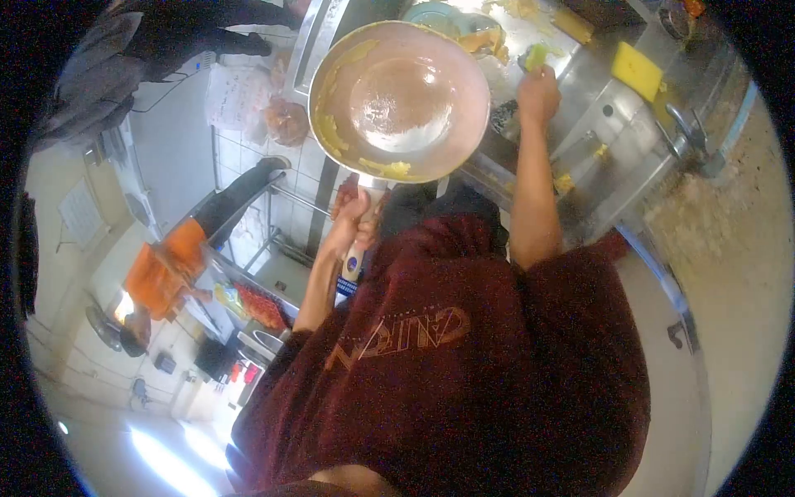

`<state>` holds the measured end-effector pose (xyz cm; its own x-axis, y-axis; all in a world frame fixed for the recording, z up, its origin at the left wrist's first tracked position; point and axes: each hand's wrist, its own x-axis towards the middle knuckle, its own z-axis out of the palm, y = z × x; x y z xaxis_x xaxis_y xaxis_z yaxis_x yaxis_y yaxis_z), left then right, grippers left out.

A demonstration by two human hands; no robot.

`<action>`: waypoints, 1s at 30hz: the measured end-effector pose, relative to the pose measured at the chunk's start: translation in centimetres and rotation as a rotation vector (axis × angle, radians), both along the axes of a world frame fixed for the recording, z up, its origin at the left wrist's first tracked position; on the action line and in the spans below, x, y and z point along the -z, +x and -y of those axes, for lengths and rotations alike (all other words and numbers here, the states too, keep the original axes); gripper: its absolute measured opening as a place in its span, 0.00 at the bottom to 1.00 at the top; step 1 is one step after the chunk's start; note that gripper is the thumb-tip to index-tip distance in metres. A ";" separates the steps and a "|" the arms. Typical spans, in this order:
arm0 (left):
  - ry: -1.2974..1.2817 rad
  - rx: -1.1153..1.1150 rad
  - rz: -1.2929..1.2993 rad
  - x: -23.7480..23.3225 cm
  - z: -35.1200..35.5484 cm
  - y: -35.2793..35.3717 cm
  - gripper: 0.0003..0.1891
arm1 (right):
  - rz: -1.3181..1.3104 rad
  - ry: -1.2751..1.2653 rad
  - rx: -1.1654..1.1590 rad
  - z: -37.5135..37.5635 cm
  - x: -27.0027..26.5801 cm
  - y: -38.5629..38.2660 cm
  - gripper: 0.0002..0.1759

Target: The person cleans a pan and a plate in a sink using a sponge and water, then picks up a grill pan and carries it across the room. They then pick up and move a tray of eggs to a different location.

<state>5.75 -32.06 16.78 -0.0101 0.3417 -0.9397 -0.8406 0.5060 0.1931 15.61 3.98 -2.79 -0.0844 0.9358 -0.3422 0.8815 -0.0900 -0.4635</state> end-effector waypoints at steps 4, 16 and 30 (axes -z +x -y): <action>0.033 -0.022 0.072 0.3 0.2 -0.7 0.28 | -0.345 -0.285 -0.475 4.2 -11.1 -0.8 0.16; -0.050 0.337 -0.239 0.7 -0.5 -1.5 0.33 | -0.507 -0.735 -1.264 14.5 -8.4 -6.0 0.16; -0.039 0.411 -0.409 -0.2 -2.6 -1.0 0.32 | -0.647 -0.715 -0.692 17.4 -8.9 -13.1 0.13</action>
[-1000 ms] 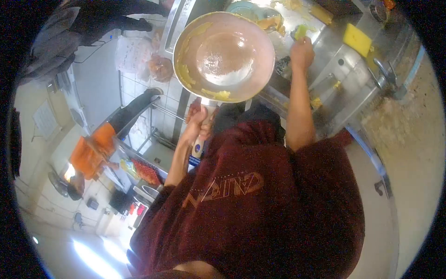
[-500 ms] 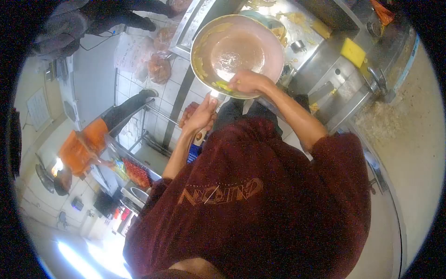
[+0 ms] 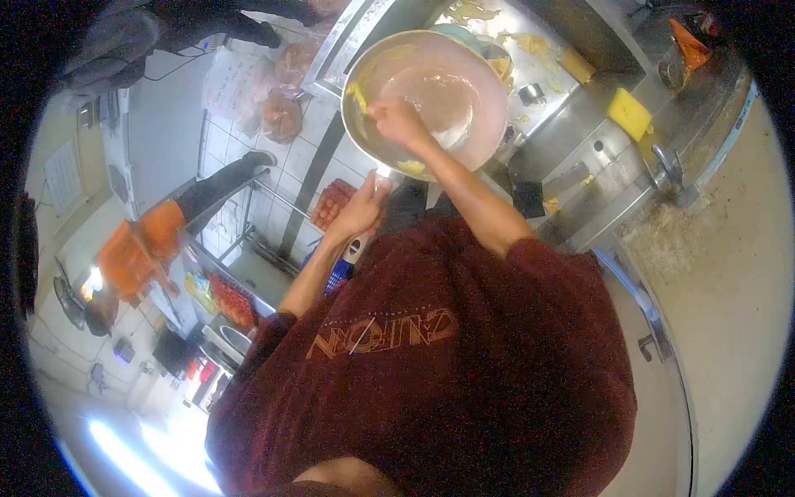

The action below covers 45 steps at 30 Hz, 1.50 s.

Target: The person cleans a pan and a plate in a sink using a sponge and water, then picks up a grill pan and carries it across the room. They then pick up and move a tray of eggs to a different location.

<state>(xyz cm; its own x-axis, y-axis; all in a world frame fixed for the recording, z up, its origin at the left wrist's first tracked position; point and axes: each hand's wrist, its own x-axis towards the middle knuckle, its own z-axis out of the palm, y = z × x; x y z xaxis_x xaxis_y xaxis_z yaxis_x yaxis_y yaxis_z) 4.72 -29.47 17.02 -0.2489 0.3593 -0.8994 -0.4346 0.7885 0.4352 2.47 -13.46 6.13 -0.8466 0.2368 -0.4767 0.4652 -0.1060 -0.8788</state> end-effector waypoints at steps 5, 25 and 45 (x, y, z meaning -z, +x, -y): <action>-0.021 -0.022 0.033 -0.5 -1.0 0.0 0.34 | -0.144 0.315 -0.401 -1.5 -1.9 3.2 0.12; 0.049 -0.138 0.038 0.2 -2.7 2.5 0.24 | 0.077 -0.088 0.345 -3.6 5.2 -3.6 0.13; -0.026 0.026 -0.064 0.8 -3.0 0.8 0.31 | -0.080 0.295 0.194 -1.3 5.1 -4.6 0.13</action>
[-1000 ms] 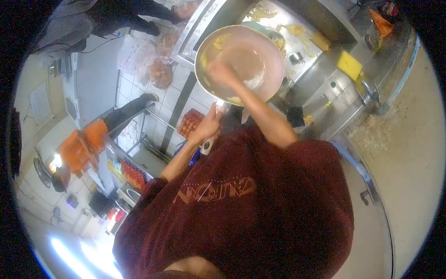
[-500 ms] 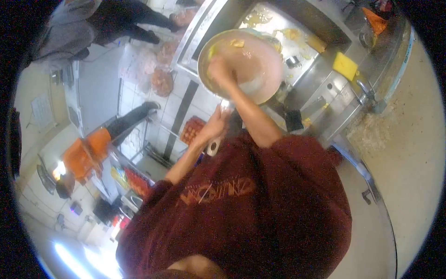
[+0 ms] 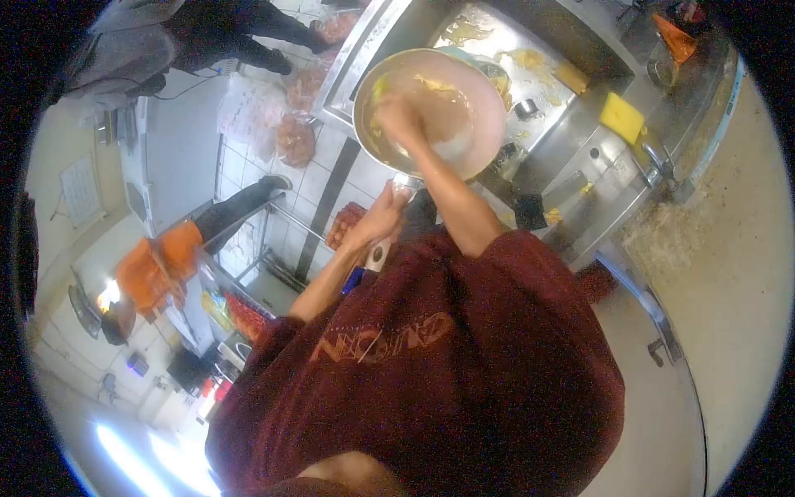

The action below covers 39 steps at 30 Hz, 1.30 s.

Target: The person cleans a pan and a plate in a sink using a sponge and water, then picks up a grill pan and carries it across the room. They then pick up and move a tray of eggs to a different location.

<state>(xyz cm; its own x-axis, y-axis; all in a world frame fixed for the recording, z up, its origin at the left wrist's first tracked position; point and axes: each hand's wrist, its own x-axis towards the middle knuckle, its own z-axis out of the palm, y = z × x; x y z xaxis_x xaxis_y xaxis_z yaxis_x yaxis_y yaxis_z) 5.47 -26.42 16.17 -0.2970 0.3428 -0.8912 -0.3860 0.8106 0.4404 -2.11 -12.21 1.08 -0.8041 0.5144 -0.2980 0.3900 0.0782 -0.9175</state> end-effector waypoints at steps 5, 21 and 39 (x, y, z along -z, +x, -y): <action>0.043 -0.052 0.113 -1.3 1.7 -0.7 0.31 | 0.034 -0.149 -0.160 -1.4 1.0 0.4 0.13; 0.053 -0.063 0.077 0.4 3.3 0.1 0.23 | -0.010 -0.006 -0.068 1.4 2.4 0.4 0.11; 0.136 -0.147 0.097 0.9 2.5 1.0 0.27 | 0.218 -0.090 0.510 -2.6 -3.4 -1.1 0.17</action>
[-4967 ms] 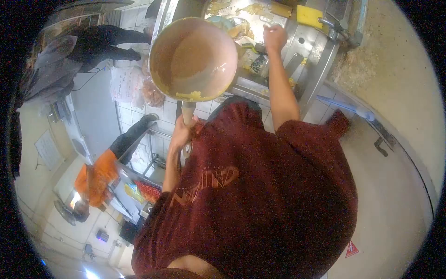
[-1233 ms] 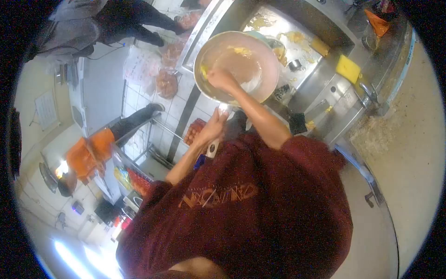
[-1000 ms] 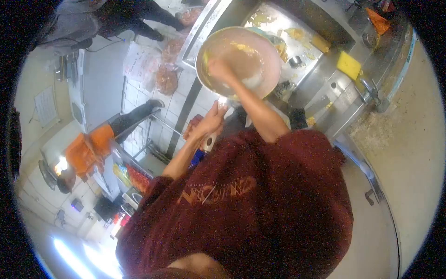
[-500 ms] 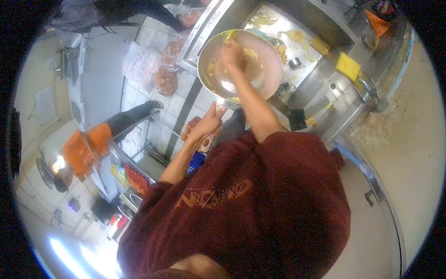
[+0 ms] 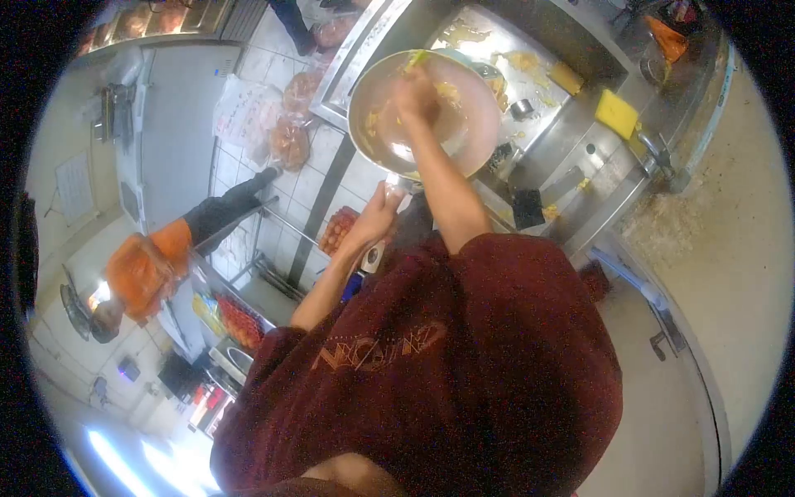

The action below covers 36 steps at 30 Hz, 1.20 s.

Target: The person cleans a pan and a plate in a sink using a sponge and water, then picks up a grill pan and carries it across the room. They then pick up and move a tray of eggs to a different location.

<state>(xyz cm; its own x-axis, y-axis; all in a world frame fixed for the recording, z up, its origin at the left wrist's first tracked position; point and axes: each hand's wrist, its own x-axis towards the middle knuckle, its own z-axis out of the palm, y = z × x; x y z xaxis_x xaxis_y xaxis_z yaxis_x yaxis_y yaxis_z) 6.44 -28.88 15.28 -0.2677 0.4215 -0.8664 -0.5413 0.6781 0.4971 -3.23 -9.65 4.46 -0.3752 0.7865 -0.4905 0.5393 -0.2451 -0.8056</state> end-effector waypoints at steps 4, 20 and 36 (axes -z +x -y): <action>-0.014 -0.049 -0.010 0.7 -0.2 2.0 0.19 | 0.110 0.159 0.152 1.2 -1.4 0.2 0.19; 0.097 -0.162 0.039 1.4 -1.6 3.8 0.14 | 0.220 -0.105 0.419 -1.8 -4.7 3.1 0.16; 0.045 -0.035 0.013 1.3 0.2 0.9 0.18 | -0.181 -0.048 -0.282 0.6 0.6 4.2 0.12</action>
<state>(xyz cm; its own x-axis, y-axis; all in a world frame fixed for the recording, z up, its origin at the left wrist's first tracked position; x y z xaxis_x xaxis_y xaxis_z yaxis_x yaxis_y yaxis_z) 7.30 -29.07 13.96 -0.2714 0.4503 -0.8506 -0.5709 0.6362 0.5190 0.99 -10.22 3.90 -0.6591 0.6172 -0.4297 0.4402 -0.1466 -0.8858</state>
